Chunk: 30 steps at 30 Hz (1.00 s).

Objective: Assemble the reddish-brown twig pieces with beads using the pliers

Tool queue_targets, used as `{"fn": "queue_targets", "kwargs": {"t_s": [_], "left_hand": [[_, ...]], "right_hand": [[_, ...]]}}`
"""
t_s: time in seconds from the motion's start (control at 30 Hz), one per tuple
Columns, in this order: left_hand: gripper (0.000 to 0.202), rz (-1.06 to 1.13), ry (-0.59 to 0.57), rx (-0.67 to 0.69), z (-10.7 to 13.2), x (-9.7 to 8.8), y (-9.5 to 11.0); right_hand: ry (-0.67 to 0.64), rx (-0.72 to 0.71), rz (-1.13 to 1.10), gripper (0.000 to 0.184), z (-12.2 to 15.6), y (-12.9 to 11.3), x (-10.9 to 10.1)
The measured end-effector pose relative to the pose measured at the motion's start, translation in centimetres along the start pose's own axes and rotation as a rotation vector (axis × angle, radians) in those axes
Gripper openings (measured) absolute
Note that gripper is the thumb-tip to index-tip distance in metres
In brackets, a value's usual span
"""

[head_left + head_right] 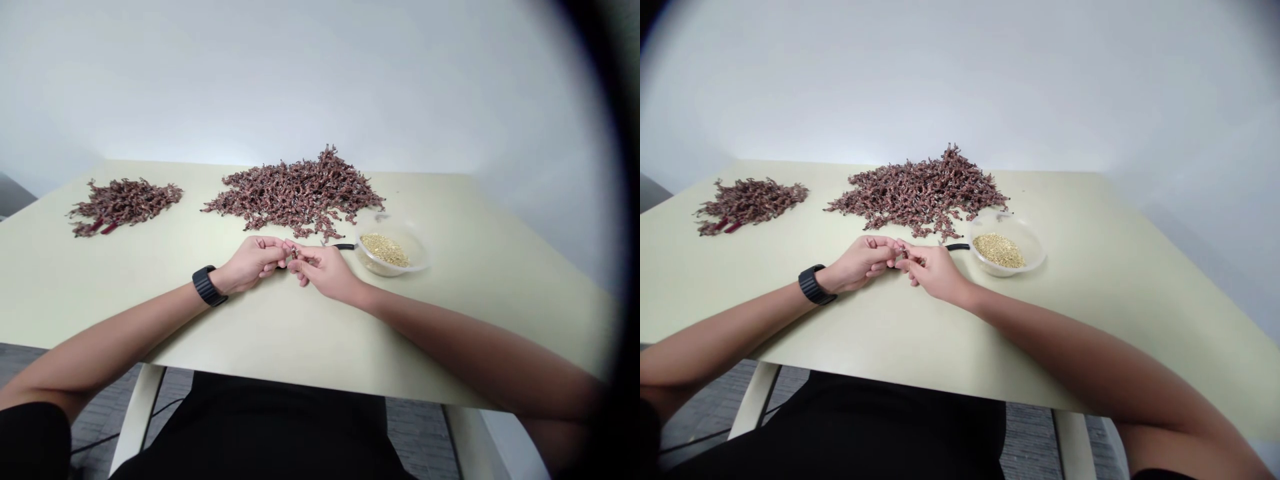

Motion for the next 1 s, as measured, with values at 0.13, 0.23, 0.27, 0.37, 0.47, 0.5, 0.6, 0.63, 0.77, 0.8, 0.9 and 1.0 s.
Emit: {"fn": "queue_targets", "kwargs": {"t_s": [0.13, 0.23, 0.27, 0.37, 0.47, 0.5, 0.6, 0.63, 0.77, 0.8, 0.9, 1.0], "left_hand": [[0.013, -0.008, 0.002, 0.008, 0.0, 0.0, 0.1], [0.014, -0.011, 0.005, 0.012, 0.0, -0.1, 0.1], [0.014, -0.013, 0.006, 0.015, 0.0, -0.1, 0.1], [0.014, -0.031, 0.016, 0.043, 0.1, 0.0, 0.4], [0.014, -0.084, 0.021, 0.089, 0.3, 0.2, 0.7], [0.015, -0.113, 0.026, 0.108, 0.4, 0.3, 0.9], [0.019, -0.203, 0.057, 0.153, 0.6, 0.4, 1.3], [0.02, -0.221, 0.065, 0.16, 0.6, 0.4, 1.3], [0.023, -0.17, 0.063, 0.149, 0.5, 0.3, 1.3], [0.022, -0.142, 0.056, 0.136, 0.4, 0.3, 1.2], [0.02, -0.082, 0.027, 0.09, 0.3, 0.4, 0.9], [0.02, -0.06, 0.002, 0.062, 0.3, 0.6, 0.8]], "right_hand": [[-0.004, 0.006, -0.029, 0.04, -0.1, 0.0, 0.0], [-0.002, 0.011, -0.044, 0.037, -0.1, 0.1, 0.1], [-0.002, 0.011, -0.047, 0.037, -0.1, 0.1, 0.1], [-0.005, 0.01, -0.048, 0.034, -0.1, 0.1, 0.1], [-0.016, 0.011, -0.044, 0.031, -0.1, 0.0, 0.1], [-0.021, 0.01, -0.045, 0.031, -0.1, 0.0, 0.1], [-0.021, 0.018, -0.062, 0.031, -0.2, 0.0, 0.1], [-0.011, 0.02, -0.067, 0.031, -0.2, -0.1, 0.0], [0.038, 0.011, -0.05, 0.035, -0.4, -0.2, -0.2], [0.043, 0.006, -0.044, 0.035, -0.3, -0.2, -0.2], [0.044, -0.009, -0.04, 0.032, -0.2, -0.3, -0.1], [0.038, -0.019, -0.032, 0.033, -0.1, -0.2, 0.0]]}}
Point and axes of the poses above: each hand's wrist, its own z-axis away from the middle knuckle, its own x-axis out of the palm, y = z × x, the point moved 6 cm from there along -z, towards the middle knuckle, and after that the axes turned 3 degrees about -x, right-handed, at the moved point
